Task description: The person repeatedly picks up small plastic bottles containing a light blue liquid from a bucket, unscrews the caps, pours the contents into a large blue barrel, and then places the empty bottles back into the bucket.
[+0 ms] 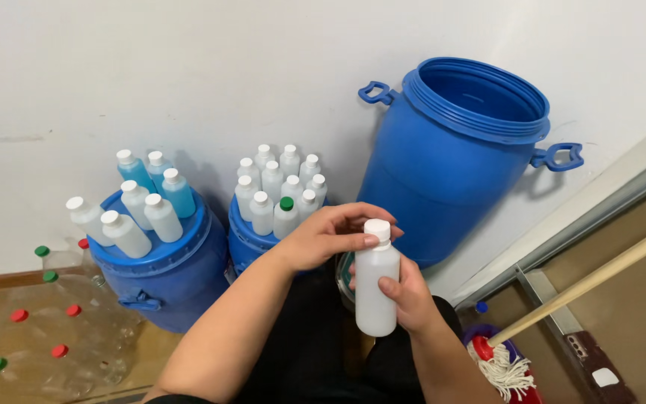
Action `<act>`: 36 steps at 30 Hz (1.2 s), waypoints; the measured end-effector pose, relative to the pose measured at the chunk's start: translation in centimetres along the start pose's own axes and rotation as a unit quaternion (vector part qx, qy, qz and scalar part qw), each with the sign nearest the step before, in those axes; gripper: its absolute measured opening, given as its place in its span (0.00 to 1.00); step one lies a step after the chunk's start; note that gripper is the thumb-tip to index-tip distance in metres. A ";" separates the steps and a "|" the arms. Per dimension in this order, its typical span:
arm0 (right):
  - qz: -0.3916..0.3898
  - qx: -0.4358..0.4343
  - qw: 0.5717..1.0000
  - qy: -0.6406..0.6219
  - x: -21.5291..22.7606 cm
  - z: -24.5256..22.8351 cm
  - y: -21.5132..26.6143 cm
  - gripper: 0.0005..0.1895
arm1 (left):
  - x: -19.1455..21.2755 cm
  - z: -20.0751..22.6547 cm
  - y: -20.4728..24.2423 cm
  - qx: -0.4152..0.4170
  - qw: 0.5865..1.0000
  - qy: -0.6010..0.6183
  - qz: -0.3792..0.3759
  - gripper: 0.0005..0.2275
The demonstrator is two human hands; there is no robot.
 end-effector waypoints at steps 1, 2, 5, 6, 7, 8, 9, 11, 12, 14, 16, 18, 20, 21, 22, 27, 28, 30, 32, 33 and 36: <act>0.000 -0.001 1.000 0.000 -0.4 -0.1 0.0 0.42 | 0.1 -0.2 0.0 0.000 1.000 0.000 0.001 0.16; -0.029 0.005 0.999 -0.035 -0.9 -0.2 0.0 0.41 | 0.1 -0.3 0.1 0.001 0.999 0.027 -0.017 0.16; -0.073 0.012 0.994 -0.079 -2.1 -0.8 0.1 0.41 | -0.2 -1.0 0.3 0.001 0.995 0.096 -0.033 0.17; -0.088 0.013 0.992 -0.089 -2.4 -1.0 0.1 0.42 | -0.3 -1.3 0.4 0.001 0.990 0.139 -0.032 0.18; -0.088 0.013 0.992 -0.088 -2.2 -0.7 0.1 0.42 | -0.4 -1.4 0.4 0.001 0.990 0.138 -0.033 0.18; -0.066 0.012 0.994 -0.087 -1.9 -0.3 0.2 0.40 | -0.4 -1.4 0.4 0.003 0.992 0.121 -0.017 0.17; -0.044 0.009 0.995 -0.085 -1.7 0.1 0.3 0.37 | -0.5 -1.5 0.4 0.006 0.994 0.105 0.000 0.17; 0.007 0.013 1.000 -0.010 -1.1 0.2 0.1 0.36 | -0.3 -2.1 0.2 0.001 0.996 0.085 0.027 0.15; 0.057 0.017 0.996 0.066 -0.8 0.3 0.1 0.36 | -0.3 -2.3 0.2 -0.004 0.996 0.065 0.054 0.14; 0.077 0.016 0.990 0.118 -0.7 0.3 0.0 0.36 | -0.4 -1.8 0.2 -0.004 0.996 0.054 0.075 0.13; 0.098 0.015 0.981 0.169 -0.8 0.2 0.1 0.36 | -0.5 -1.3 0.3 -0.004 0.994 0.043 0.096 0.13; 0.070 0.012 0.991 0.115 -1.4 -0.2 0.1 0.33 | -0.6 -0.9 0.5 -0.001 0.997 0.029 0.073 0.13; 0.050 0.012 0.996 0.067 -1.1 0.3 0.1 0.35 | -0.3 -1.5 0.5 0.001 0.997 0.045 0.057 0.14; 0.030 0.012 0.999 0.019 -1.0 0.4 0.0 0.37 | -0.1 -1.8 0.5 0.003 0.997 0.061 0.040 0.15; 0.030 0.012 0.999 0.018 -1.3 0.5 0.0 0.37 | -0.1 -1.7 0.5 0.003 0.997 0.060 0.040 0.15; -0.056 0.028 0.991 -0.114 -2.5 0.6 0.2 0.40 | -0.7 -1.8 0.7 -0.002 0.989 0.150 -0.012 0.18; -0.056 0.027 0.991 -0.115 -2.6 0.8 0.3 0.40 | -0.8 -1.8 0.7 -0.002 0.989 0.150 -0.012 0.18; -0.041 0.039 0.990 -0.130 -2.8 1.2 0.5 0.39 | -1.0 -1.9 0.7 -0.001 0.991 0.135 0.017 0.17; -0.038 0.036 0.990 -0.131 -2.7 1.4 0.5 0.38 | -0.8 -2.8 0.7 -0.004 0.991 0.132 0.034 0.17; -0.035 0.033 0.990 -0.133 -2.6 1.5 0.5 0.37 | -0.7 -3.2 0.7 -0.007 0.990 0.129 0.051 0.18; -0.038 0.041 0.990 -0.128 -2.9 1.4 0.6 0.36 | -0.6 -2.9 0.9 -0.020 0.993 0.113 0.038 0.17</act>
Point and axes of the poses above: each hand's wrist, its own y-axis away from the middle knuckle, its own x-axis out of the back of the hand, z = x × y, the point moved 1 cm from there along -y, towards the middle knuckle, and after that the axes turned 7 degrees about -y, right-handed, at the moved point
